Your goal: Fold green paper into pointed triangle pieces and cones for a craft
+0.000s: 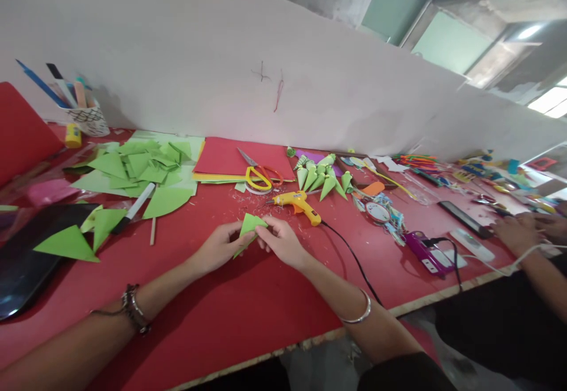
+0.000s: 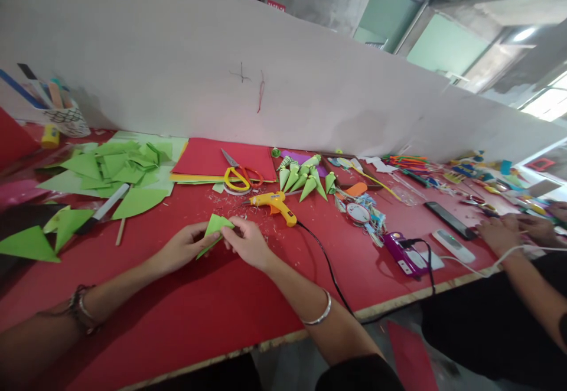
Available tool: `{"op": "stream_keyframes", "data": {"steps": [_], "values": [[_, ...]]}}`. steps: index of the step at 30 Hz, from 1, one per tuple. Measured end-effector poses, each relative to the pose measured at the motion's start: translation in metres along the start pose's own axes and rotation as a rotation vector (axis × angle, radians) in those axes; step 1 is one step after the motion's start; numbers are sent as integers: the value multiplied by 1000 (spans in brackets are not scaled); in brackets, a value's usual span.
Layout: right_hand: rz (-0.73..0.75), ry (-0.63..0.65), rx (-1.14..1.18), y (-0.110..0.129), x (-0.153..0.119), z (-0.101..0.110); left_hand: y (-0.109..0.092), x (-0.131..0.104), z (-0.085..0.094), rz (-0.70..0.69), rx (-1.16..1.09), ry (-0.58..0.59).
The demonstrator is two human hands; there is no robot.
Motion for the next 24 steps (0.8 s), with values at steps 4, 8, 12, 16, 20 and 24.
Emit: {"op": "stream_keyframes", "data": {"steps": [4,8,12,16,20,24], "values": [[-9,-59,-7,-3,-1,5,2,-2,4,70,81,-42],[-12,-77,-1,-3,-2,8,0,-3,13,83,126,-116],[5,-17,7,0,-2,5,0,-3,17,73,132,-150],[-10,-49,-108,1,-2,5,-1,-1,14,60,124,-113],[-14,-61,-133,-1,-2,6,1,0,15,69,94,-100],[-12,-109,-60,-3,-2,10,4,-3,22,92,86,-113]]}}
Point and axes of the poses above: each hand's wrist, its own x-axis towards the middle knuckle, its own z-axis out of the back of the hand, y = z × x, the point moved 5 cm from there along x, towards the middle knuckle, and after that the axes turned 10 degrees about y, right-handed, at the moved point
